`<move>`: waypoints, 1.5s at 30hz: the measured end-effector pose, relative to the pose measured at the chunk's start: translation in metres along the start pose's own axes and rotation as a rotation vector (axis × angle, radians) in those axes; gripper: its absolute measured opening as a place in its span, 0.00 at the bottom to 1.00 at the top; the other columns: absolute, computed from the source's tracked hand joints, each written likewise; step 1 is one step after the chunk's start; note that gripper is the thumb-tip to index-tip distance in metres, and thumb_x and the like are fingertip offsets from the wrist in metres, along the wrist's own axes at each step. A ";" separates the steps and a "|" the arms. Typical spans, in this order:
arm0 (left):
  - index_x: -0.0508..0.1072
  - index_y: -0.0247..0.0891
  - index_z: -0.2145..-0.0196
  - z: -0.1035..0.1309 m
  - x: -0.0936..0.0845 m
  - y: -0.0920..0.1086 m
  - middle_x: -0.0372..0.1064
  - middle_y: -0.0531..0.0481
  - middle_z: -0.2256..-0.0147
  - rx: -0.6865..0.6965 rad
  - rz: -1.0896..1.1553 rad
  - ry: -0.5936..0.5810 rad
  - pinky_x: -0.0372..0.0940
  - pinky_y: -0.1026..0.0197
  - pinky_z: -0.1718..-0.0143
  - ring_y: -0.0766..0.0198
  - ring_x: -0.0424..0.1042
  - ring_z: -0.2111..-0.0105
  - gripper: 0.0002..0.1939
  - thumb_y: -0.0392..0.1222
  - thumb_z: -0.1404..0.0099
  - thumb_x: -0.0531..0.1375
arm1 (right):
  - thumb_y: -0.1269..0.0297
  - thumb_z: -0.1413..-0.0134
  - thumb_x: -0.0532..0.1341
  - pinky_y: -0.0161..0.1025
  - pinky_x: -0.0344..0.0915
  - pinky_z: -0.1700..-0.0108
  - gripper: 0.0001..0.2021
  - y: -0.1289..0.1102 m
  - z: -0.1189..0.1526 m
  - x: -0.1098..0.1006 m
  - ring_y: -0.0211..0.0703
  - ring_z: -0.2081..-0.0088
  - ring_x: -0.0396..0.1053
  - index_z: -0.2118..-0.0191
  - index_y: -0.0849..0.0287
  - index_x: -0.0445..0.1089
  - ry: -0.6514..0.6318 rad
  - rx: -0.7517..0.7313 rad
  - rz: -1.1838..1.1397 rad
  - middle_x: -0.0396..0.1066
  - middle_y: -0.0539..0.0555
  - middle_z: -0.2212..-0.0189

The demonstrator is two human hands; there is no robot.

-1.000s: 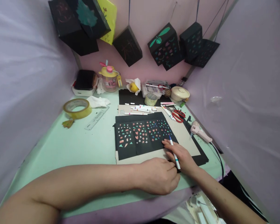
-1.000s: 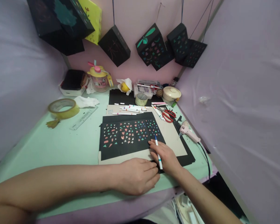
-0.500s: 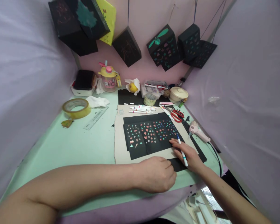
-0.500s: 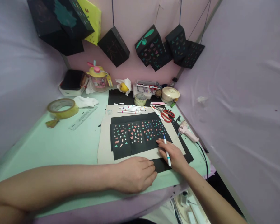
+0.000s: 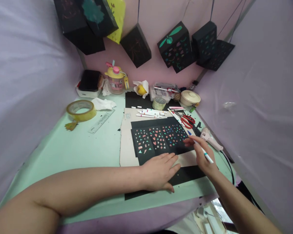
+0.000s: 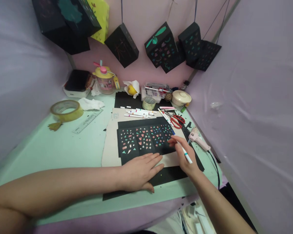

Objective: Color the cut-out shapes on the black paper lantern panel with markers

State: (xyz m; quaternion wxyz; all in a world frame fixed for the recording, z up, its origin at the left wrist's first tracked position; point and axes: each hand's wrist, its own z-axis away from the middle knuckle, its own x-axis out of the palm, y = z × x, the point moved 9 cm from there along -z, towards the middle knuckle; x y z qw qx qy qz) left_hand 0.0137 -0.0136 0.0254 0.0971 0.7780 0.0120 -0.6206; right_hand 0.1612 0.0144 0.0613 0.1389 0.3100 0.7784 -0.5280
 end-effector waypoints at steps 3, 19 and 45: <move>0.56 0.28 0.40 0.002 0.004 -0.004 0.47 0.32 0.37 -0.021 0.051 -0.030 0.45 0.52 0.39 0.46 0.48 0.37 0.44 0.67 0.41 0.54 | 0.57 0.37 0.48 0.40 0.64 0.62 0.16 -0.005 -0.025 0.011 0.41 0.67 0.66 0.58 0.54 0.72 0.021 0.062 -0.096 0.69 0.53 0.66; 0.56 0.30 0.39 0.003 0.006 -0.012 0.49 0.34 0.38 -0.070 0.175 -0.007 0.46 0.51 0.39 0.48 0.49 0.38 0.42 0.67 0.39 0.51 | 0.65 0.49 0.57 0.33 0.56 0.74 0.04 0.015 -0.108 0.084 0.35 0.77 0.59 0.73 0.57 0.64 -0.063 0.142 -0.127 0.62 0.45 0.81; 0.55 0.30 0.40 0.003 -0.006 -0.017 0.48 0.33 0.37 -0.092 0.235 0.016 0.50 0.51 0.39 0.50 0.50 0.38 0.35 0.54 0.37 0.57 | 0.67 0.48 0.57 0.33 0.57 0.76 0.05 0.021 -0.096 0.097 0.36 0.77 0.62 0.73 0.57 0.64 -0.134 0.017 -0.039 0.63 0.46 0.80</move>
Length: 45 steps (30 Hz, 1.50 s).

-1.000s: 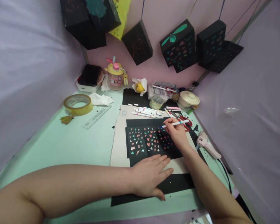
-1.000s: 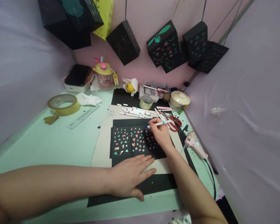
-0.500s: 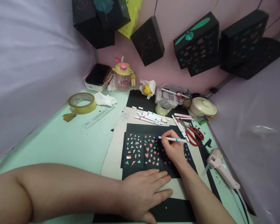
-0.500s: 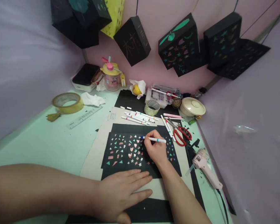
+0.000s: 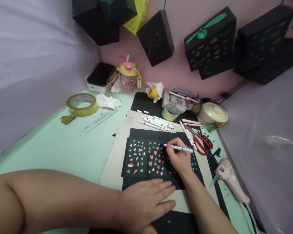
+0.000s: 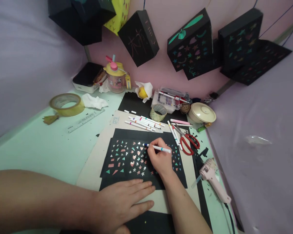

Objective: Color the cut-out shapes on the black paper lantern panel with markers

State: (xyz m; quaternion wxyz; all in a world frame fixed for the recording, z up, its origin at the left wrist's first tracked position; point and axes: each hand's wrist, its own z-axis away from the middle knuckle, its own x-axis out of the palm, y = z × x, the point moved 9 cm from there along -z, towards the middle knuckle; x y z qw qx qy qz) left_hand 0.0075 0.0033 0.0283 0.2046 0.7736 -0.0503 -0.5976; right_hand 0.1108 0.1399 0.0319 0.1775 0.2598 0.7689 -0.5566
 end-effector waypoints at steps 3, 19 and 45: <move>0.56 0.30 0.40 0.000 -0.001 0.000 0.48 0.34 0.37 0.005 -0.002 0.021 0.49 0.51 0.39 0.50 0.50 0.38 0.34 0.54 0.37 0.57 | 0.66 0.48 0.57 0.33 0.57 0.76 0.05 0.000 0.000 0.000 0.36 0.78 0.62 0.74 0.57 0.64 -0.002 0.010 0.015 0.64 0.46 0.80; 0.59 0.29 0.41 0.000 -0.002 0.000 0.49 0.33 0.38 0.011 0.012 0.032 0.50 0.51 0.39 0.50 0.50 0.38 0.32 0.52 0.36 0.55 | 0.64 0.45 0.57 0.33 0.59 0.76 0.06 0.003 0.001 0.004 0.37 0.77 0.64 0.72 0.56 0.64 -0.050 0.006 0.032 0.65 0.47 0.79; 0.56 0.29 0.40 0.002 0.003 0.000 0.47 0.33 0.37 0.015 -0.026 0.020 0.44 0.52 0.37 0.49 0.47 0.37 0.34 0.56 0.36 0.54 | 0.67 0.47 0.57 0.34 0.60 0.72 0.06 0.000 0.002 0.005 0.36 0.77 0.64 0.74 0.57 0.64 -0.043 0.000 0.063 0.66 0.46 0.79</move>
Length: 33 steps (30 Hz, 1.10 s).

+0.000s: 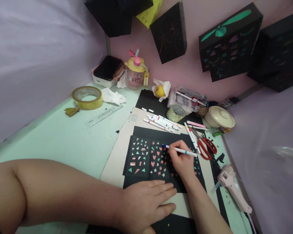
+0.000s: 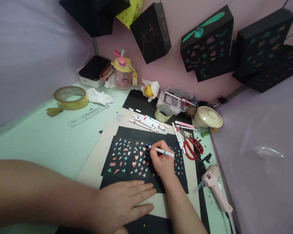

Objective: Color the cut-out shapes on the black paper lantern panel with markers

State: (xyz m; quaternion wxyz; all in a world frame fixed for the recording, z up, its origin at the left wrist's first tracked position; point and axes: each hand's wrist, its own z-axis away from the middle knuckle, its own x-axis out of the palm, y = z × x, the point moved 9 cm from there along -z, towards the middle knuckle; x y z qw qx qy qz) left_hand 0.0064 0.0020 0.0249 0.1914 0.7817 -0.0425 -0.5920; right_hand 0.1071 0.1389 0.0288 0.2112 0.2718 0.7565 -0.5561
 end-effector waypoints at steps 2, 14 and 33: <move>0.56 0.28 0.40 0.000 0.000 0.000 0.48 0.33 0.37 0.001 0.009 -0.017 0.45 0.52 0.38 0.49 0.48 0.37 0.34 0.55 0.35 0.54 | 0.67 0.47 0.57 0.34 0.60 0.72 0.06 0.000 0.000 -0.001 0.36 0.77 0.63 0.74 0.57 0.64 0.009 -0.003 0.008 0.65 0.46 0.79; 0.56 0.29 0.40 0.000 -0.002 -0.001 0.47 0.33 0.37 -0.013 0.043 -0.011 0.45 0.51 0.37 0.49 0.47 0.37 0.33 0.53 0.36 0.55 | 0.67 0.46 0.57 0.34 0.59 0.72 0.07 0.004 -0.001 -0.003 0.35 0.76 0.62 0.74 0.58 0.63 0.065 0.012 -0.026 0.64 0.46 0.79; 0.58 0.27 0.41 -0.001 -0.005 0.001 0.49 0.32 0.38 0.004 0.006 -0.031 0.48 0.52 0.38 0.48 0.50 0.38 0.33 0.55 0.36 0.55 | 0.66 0.47 0.57 0.34 0.59 0.72 0.07 0.004 0.001 -0.003 0.35 0.77 0.62 0.75 0.57 0.63 0.060 0.013 -0.005 0.63 0.45 0.80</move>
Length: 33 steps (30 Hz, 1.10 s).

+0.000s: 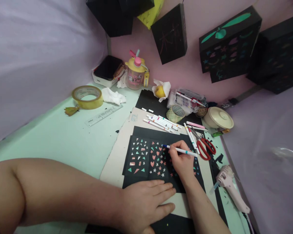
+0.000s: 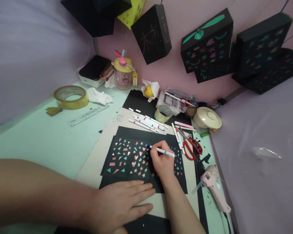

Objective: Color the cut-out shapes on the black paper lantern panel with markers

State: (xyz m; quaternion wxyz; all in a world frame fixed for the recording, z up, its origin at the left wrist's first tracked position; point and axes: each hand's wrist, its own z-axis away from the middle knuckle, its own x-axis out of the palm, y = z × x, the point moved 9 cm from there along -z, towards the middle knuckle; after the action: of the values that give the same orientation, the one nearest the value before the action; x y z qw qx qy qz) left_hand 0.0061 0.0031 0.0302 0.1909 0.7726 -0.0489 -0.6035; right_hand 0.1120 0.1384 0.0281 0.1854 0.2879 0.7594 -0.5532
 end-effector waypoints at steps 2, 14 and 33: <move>0.58 0.28 0.41 0.001 0.001 0.000 0.48 0.32 0.38 -0.002 0.004 0.005 0.47 0.52 0.38 0.48 0.49 0.38 0.34 0.55 0.36 0.55 | 0.66 0.47 0.57 0.34 0.59 0.72 0.07 0.001 0.000 -0.001 0.35 0.77 0.62 0.75 0.57 0.63 0.012 0.006 -0.011 0.63 0.45 0.80; 0.58 0.28 0.41 0.001 0.000 -0.001 0.49 0.32 0.38 -0.003 0.025 0.030 0.48 0.52 0.38 0.49 0.50 0.38 0.33 0.55 0.35 0.54 | 0.65 0.46 0.57 0.34 0.60 0.73 0.07 0.000 0.000 0.002 0.36 0.77 0.63 0.74 0.57 0.64 -0.024 0.019 0.000 0.64 0.46 0.80; 0.56 0.28 0.40 0.001 0.006 -0.001 0.46 0.32 0.37 -0.009 0.038 0.014 0.43 0.51 0.37 0.48 0.47 0.37 0.34 0.55 0.36 0.55 | 0.66 0.47 0.57 0.34 0.60 0.73 0.07 -0.001 0.000 0.002 0.36 0.78 0.62 0.75 0.57 0.64 -0.026 0.004 0.006 0.64 0.46 0.80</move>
State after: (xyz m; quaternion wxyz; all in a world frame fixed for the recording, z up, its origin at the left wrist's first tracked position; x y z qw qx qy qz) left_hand 0.0068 0.0019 0.0237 0.2063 0.7749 -0.0595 -0.5945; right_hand 0.1100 0.1386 0.0275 0.1962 0.2836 0.7549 -0.5578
